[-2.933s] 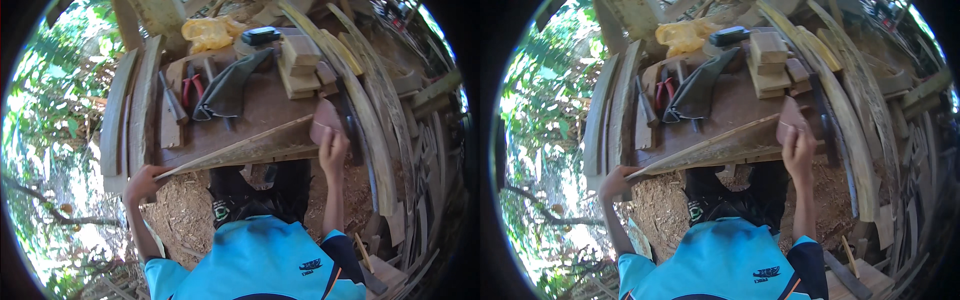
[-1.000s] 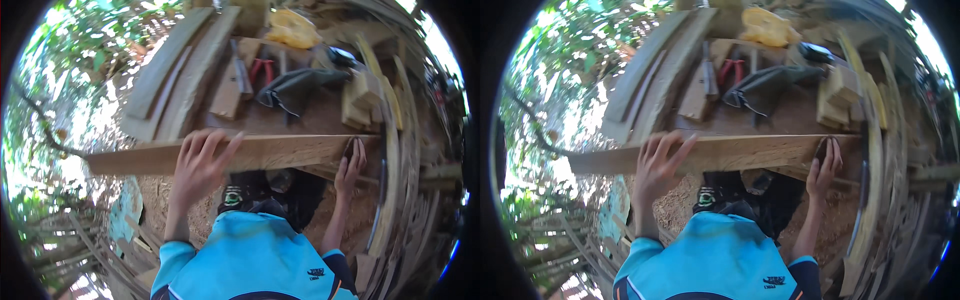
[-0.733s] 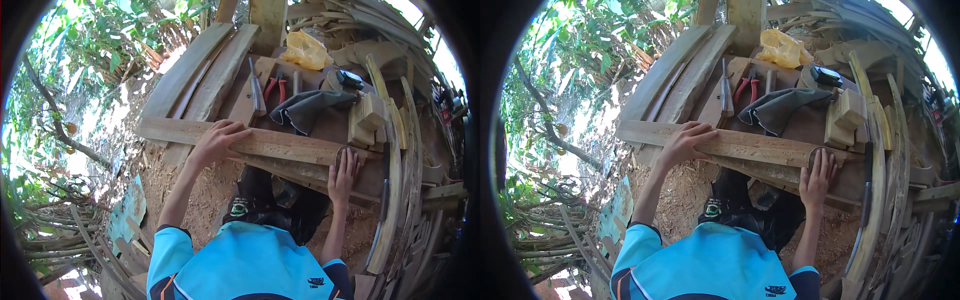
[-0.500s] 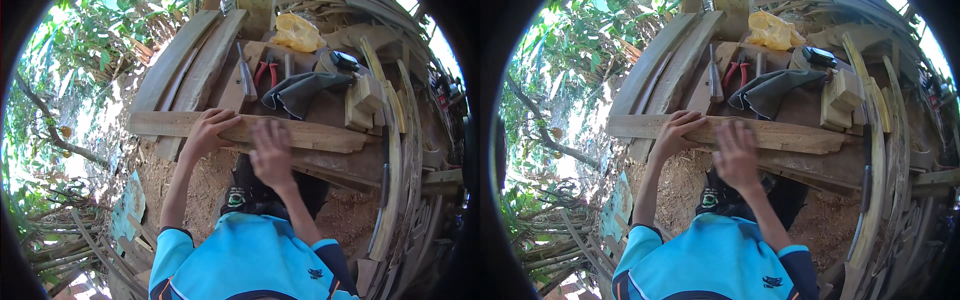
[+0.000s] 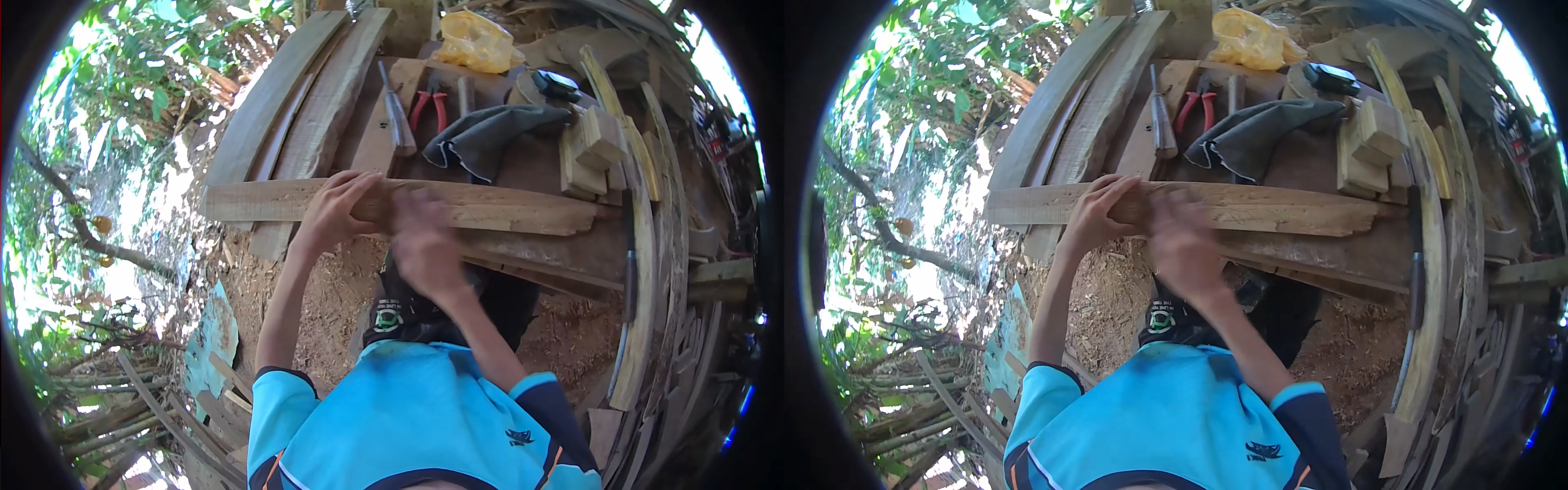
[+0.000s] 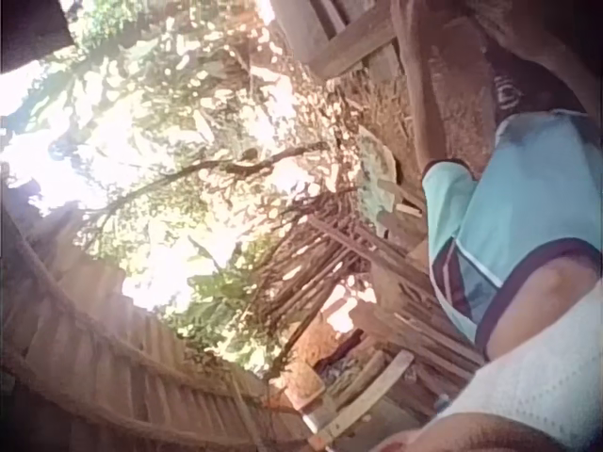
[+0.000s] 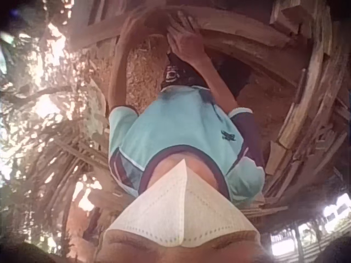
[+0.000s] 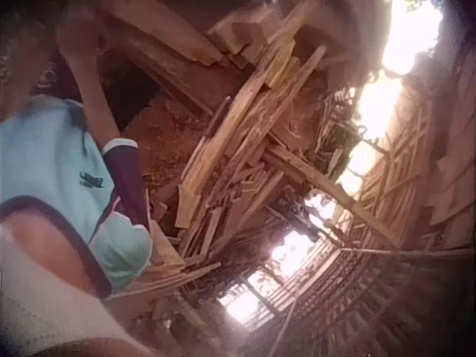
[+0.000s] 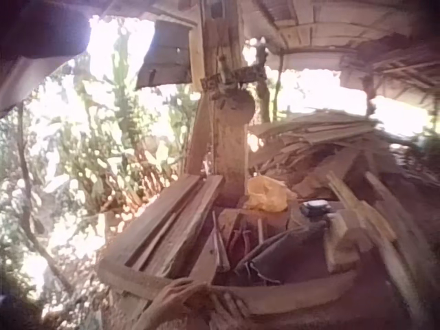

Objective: The person carves a small block of wood using a chisel and a wooden mallet. They then switch to a longer plank, using a knife to shape the end and a sanding block to smooth the surface. The person continues to refine the plank with the chisel and mallet, creating a tapered shape.

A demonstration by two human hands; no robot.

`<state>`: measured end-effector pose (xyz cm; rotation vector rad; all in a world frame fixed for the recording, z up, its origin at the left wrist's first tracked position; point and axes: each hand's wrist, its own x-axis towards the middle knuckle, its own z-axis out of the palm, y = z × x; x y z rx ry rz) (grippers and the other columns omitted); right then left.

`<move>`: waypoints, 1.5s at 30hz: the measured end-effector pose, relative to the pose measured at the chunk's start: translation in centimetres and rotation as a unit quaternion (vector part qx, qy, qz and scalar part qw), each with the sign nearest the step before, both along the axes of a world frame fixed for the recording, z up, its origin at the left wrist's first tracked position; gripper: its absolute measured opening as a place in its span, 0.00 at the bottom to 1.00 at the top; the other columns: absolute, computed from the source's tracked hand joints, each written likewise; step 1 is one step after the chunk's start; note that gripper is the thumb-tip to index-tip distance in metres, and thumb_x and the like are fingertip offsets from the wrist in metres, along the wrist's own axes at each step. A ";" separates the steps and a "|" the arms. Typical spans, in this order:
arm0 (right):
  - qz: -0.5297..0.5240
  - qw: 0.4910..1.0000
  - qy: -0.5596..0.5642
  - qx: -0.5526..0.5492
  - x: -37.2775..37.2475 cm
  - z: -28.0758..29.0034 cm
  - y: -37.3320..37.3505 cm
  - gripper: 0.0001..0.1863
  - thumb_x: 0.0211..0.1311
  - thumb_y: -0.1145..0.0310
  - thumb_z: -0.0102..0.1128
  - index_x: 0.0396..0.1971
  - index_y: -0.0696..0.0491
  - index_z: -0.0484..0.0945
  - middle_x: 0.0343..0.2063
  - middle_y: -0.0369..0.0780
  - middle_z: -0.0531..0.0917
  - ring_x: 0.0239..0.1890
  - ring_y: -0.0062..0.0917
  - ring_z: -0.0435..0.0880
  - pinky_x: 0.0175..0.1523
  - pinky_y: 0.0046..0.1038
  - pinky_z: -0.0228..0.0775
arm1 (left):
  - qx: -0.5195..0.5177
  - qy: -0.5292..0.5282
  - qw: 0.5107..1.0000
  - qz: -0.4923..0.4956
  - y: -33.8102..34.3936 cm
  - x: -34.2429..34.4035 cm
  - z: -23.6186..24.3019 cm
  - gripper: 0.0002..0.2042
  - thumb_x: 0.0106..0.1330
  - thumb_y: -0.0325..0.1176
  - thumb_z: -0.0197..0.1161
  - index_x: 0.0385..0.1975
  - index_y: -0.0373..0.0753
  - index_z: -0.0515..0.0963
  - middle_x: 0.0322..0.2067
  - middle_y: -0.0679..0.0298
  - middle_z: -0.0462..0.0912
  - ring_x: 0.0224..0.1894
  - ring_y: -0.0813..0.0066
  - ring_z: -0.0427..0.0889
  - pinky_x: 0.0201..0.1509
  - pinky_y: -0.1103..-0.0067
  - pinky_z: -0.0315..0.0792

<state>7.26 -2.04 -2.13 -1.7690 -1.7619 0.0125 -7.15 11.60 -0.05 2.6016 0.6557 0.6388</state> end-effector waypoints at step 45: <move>-0.023 0.966 -0.256 0.012 15.3 -1.7 -6.4 0.40 0.57 0.35 0.31 0.54 0.55 0.68 0.54 0.42 0.71 0.58 0.42 0.66 0.61 0.43 0.58 | 0.017 0.014 0.997 0.079 -11.2 5.8 -0.5 0.38 0.51 0.58 0.61 0.59 0.41 0.61 0.60 0.53 0.60 0.65 0.56 0.53 0.67 0.65 0.48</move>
